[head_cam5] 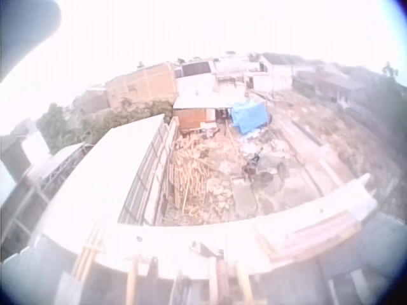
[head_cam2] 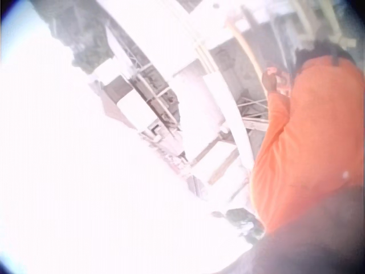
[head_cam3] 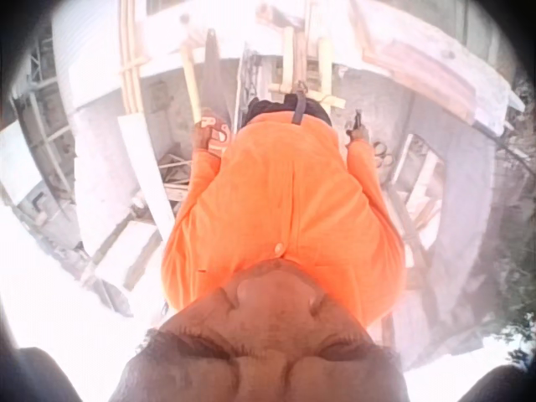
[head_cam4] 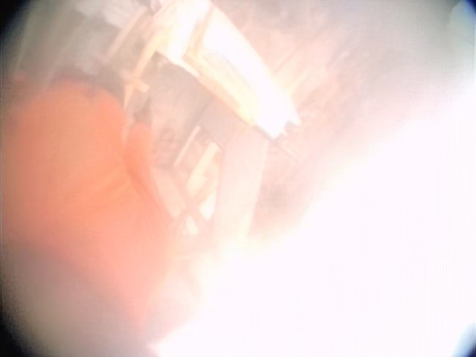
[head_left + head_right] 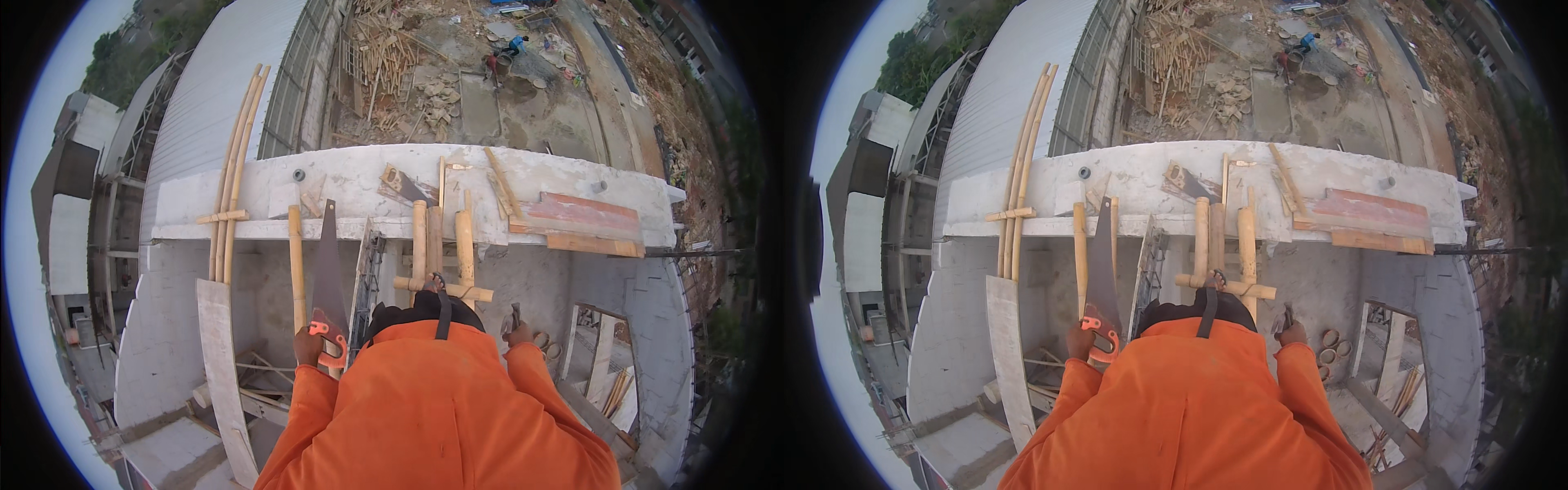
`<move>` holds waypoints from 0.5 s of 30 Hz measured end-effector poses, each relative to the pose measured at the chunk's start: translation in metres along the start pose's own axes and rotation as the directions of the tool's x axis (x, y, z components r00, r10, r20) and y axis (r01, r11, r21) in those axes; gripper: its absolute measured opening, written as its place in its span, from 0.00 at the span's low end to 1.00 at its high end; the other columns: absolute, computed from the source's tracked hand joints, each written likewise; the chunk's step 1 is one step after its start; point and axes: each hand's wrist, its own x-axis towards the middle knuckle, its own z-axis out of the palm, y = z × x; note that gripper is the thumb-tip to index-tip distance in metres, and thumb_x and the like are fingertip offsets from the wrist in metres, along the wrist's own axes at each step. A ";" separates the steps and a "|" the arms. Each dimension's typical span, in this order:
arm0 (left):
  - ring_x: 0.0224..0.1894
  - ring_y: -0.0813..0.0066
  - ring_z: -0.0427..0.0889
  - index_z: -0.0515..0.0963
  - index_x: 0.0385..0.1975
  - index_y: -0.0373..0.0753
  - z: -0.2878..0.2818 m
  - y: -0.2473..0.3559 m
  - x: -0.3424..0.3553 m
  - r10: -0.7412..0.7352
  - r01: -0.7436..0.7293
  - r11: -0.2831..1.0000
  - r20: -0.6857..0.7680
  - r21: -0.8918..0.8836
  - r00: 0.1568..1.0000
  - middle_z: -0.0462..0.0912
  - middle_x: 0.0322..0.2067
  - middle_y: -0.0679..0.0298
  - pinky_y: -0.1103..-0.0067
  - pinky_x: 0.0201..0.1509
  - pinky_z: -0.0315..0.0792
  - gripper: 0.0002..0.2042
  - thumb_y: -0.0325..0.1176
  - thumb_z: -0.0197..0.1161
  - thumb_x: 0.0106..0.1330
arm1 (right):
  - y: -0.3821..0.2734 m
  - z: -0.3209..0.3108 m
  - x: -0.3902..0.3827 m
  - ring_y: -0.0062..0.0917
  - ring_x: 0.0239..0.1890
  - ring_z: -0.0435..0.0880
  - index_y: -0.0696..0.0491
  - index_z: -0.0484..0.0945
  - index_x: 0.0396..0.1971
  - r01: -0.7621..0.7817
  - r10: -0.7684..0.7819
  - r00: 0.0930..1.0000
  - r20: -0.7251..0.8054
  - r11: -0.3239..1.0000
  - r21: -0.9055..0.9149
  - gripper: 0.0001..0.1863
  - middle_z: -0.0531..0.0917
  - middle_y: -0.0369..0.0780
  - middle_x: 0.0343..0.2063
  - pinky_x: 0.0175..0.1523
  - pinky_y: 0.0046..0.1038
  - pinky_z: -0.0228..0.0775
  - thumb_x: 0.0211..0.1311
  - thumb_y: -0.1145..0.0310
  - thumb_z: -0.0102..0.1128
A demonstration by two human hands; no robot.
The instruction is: The person works on a bamboo scaffolding structure on a rooftop, using a hammer to secure wooden planks and bamboo poles. They then pick up a hand saw and a plastic bag, moving across the scaffolding while carrying these items.
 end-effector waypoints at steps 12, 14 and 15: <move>0.39 0.48 0.79 0.79 0.36 0.34 -0.004 0.027 0.085 0.105 -0.121 0.984 0.122 0.132 0.987 0.80 0.34 0.46 0.63 0.42 0.72 0.15 0.35 0.56 0.50 | -0.038 -0.005 0.009 0.26 0.16 0.76 0.59 0.75 0.32 -0.314 0.302 0.949 0.086 0.918 0.242 0.14 0.78 0.40 0.18 0.21 0.32 0.66 0.40 0.78 0.63; 0.40 0.48 0.79 0.79 0.37 0.35 0.001 0.043 0.102 0.099 -0.125 0.980 0.161 0.157 0.982 0.80 0.35 0.46 0.63 0.43 0.72 0.16 0.35 0.56 0.50 | -0.029 0.004 0.011 0.27 0.16 0.77 0.59 0.76 0.32 -0.313 0.300 0.950 0.092 0.924 0.218 0.13 0.79 0.41 0.18 0.22 0.32 0.67 0.42 0.76 0.64; 0.40 0.48 0.79 0.79 0.37 0.35 0.004 0.054 0.112 0.099 -0.132 0.977 0.194 0.165 0.976 0.80 0.35 0.46 0.63 0.43 0.73 0.16 0.36 0.56 0.50 | -0.027 0.006 0.012 0.28 0.17 0.78 0.60 0.76 0.31 -0.301 0.289 0.953 0.088 0.932 0.204 0.12 0.79 0.42 0.18 0.23 0.32 0.68 0.44 0.73 0.64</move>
